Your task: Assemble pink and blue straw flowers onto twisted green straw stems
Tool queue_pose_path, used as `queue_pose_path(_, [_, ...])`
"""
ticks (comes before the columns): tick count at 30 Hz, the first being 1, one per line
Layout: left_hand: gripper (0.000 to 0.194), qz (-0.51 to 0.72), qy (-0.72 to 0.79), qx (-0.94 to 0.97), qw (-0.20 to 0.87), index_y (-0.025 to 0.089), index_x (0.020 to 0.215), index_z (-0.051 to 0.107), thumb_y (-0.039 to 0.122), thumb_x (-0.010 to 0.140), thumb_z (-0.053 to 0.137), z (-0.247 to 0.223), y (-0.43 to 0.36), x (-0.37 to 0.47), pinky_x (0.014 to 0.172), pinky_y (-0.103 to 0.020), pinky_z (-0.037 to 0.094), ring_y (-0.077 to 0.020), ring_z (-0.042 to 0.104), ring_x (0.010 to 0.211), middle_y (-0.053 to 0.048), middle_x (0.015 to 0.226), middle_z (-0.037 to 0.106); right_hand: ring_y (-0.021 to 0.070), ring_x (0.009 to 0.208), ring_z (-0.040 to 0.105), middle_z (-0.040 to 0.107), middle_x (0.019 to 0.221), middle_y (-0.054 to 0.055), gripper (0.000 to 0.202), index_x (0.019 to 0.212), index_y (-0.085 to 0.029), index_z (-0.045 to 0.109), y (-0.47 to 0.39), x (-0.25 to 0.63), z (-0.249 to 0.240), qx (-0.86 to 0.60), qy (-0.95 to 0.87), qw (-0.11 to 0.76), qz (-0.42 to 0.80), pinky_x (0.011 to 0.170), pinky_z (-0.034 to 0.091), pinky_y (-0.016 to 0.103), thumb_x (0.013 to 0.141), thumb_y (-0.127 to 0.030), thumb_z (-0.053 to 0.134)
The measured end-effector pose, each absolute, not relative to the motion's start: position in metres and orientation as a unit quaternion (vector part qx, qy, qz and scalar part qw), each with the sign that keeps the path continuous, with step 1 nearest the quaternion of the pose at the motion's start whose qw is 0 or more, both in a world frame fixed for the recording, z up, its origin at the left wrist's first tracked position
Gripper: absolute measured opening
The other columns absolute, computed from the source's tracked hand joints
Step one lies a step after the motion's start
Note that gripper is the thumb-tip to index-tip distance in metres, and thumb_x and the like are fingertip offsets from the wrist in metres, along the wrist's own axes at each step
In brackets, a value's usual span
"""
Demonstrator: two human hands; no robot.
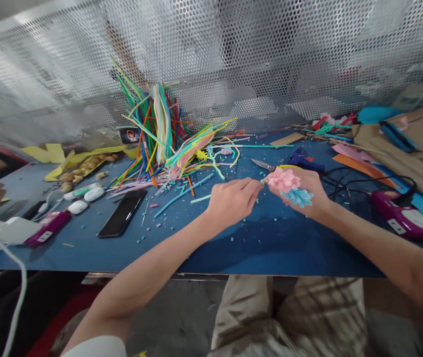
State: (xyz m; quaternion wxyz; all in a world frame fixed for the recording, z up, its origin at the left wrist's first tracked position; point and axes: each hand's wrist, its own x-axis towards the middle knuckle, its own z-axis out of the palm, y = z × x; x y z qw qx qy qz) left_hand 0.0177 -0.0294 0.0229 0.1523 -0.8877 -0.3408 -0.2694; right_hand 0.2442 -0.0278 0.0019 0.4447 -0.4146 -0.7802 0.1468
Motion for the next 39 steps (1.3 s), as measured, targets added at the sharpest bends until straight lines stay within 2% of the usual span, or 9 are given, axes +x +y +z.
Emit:
queue_pose_path(4, [0.024, -0.282, -0.356, -0.88, 0.14, 0.024, 0.105, 0.071, 0.029, 0.102, 0.048, 0.029, -0.015, 0.008, 0.063, -0.026, 0.041, -0.0149, 0.071, 0.086, -0.001, 0.097, 0.076, 0.027, 0.087, 0.067, 0.074, 0.087, 0.009, 0.022, 0.081, -0.022, 0.074, -0.02, 0.25, 0.001, -0.433, -0.801, 0.403, 0.092, 0.079, 0.052, 0.037, 0.088, -0.041, 0.066])
queue_pose_path(8, [0.027, -0.285, -0.351, -0.891, 0.035, 0.023, 0.103, 0.072, 0.029, 0.103, 0.046, 0.034, -0.006, 0.002, 0.07, -0.024, 0.044, -0.015, 0.07, 0.094, -0.001, 0.104, 0.076, 0.0243, 0.082, 0.066, 0.074, 0.082, 0.005, 0.025, 0.079, -0.023, 0.073, -0.023, 0.243, 0.016, -0.448, -0.803, 0.378, 0.11, 0.078, 0.051, 0.036, 0.09, -0.043, 0.064])
queue_pose_path(14, [0.039, -0.22, -0.279, -0.908, -0.224, 0.017, 0.093, 0.071, 0.041, 0.104, 0.043, 0.049, 0.011, -0.012, 0.063, -0.022, 0.038, -0.0095, 0.054, 0.064, -0.001, 0.078, 0.068, 0.0184, 0.066, 0.064, 0.069, 0.068, 0.0, 0.022, 0.075, -0.026, 0.071, -0.033, 0.243, 0.033, -0.426, -0.771, 0.403, 0.248, 0.067, 0.051, 0.033, 0.089, -0.042, 0.065])
queue_pose_path(19, [0.045, -0.196, -0.246, -0.884, -0.346, 0.014, 0.091, 0.071, 0.049, 0.101, 0.045, 0.046, 0.016, -0.019, 0.06, -0.021, 0.036, -0.0097, 0.047, 0.062, 0.0, 0.07, 0.057, 0.0167, 0.063, 0.061, 0.066, 0.066, 0.0, 0.021, 0.071, -0.026, 0.068, -0.033, 0.241, 0.027, -0.399, -0.709, 0.457, 0.359, 0.062, 0.05, 0.032, 0.085, -0.041, 0.071])
queue_pose_path(22, [0.044, -0.2, -0.244, -0.897, -0.308, 0.015, 0.094, 0.072, 0.048, 0.102, 0.043, 0.038, 0.01, -0.012, 0.056, -0.022, 0.032, -0.0089, 0.042, 0.056, 0.002, 0.064, 0.053, 0.0152, 0.058, 0.055, 0.063, 0.065, 0.0, 0.024, 0.071, -0.025, 0.065, -0.031, 0.235, 0.021, -0.402, -0.647, 0.502, 0.409, 0.057, 0.047, 0.032, 0.085, -0.044, 0.07])
queue_pose_path(25, [0.041, -0.218, -0.229, -0.919, -0.237, 0.017, 0.098, 0.072, 0.042, 0.104, 0.039, 0.029, 0.003, -0.004, 0.059, -0.022, 0.035, -0.0085, 0.047, 0.056, 0.001, 0.07, 0.062, 0.0144, 0.055, 0.052, 0.063, 0.065, 0.0, 0.024, 0.074, -0.025, 0.065, -0.028, 0.232, 0.018, -0.408, -0.613, 0.537, 0.411, 0.053, 0.045, 0.031, 0.084, -0.046, 0.07])
queue_pose_path(31, [0.036, -0.205, -0.28, -0.927, -0.14, 0.02, 0.105, 0.068, 0.034, 0.106, 0.036, 0.023, -0.016, 0.011, 0.065, -0.022, 0.042, -0.0104, 0.062, 0.062, -0.001, 0.078, 0.071, 0.018, 0.063, 0.062, 0.067, 0.067, 0.002, 0.029, 0.068, -0.023, 0.064, -0.031, 0.233, 0.026, -0.488, -0.692, 0.49, 0.207, 0.067, 0.051, 0.033, 0.09, -0.043, 0.063])
queue_pose_path(35, [0.036, -0.235, -0.335, -0.9, -0.148, 0.02, 0.108, 0.067, 0.029, 0.106, 0.032, 0.024, -0.032, 0.019, 0.058, -0.022, 0.041, -0.0098, 0.061, 0.057, -0.001, 0.083, 0.073, 0.0165, 0.059, 0.058, 0.062, 0.061, 0.001, 0.033, 0.064, -0.022, 0.059, -0.028, 0.236, 0.019, -0.506, -0.695, 0.489, 0.146, 0.061, 0.046, 0.031, 0.09, -0.042, 0.062])
queue_pose_path(39, [0.028, -0.228, -0.384, -0.894, 0.004, 0.023, 0.111, 0.068, 0.028, 0.102, 0.042, 0.029, -0.024, 0.009, 0.058, -0.024, 0.04, -0.0148, 0.068, 0.065, -0.001, 0.088, 0.077, 0.0173, 0.059, 0.055, 0.06, 0.059, 0.001, 0.036, 0.058, -0.022, 0.058, -0.023, 0.244, 0.013, -0.458, -0.744, 0.474, 0.112, 0.061, 0.043, 0.033, 0.088, -0.041, 0.066])
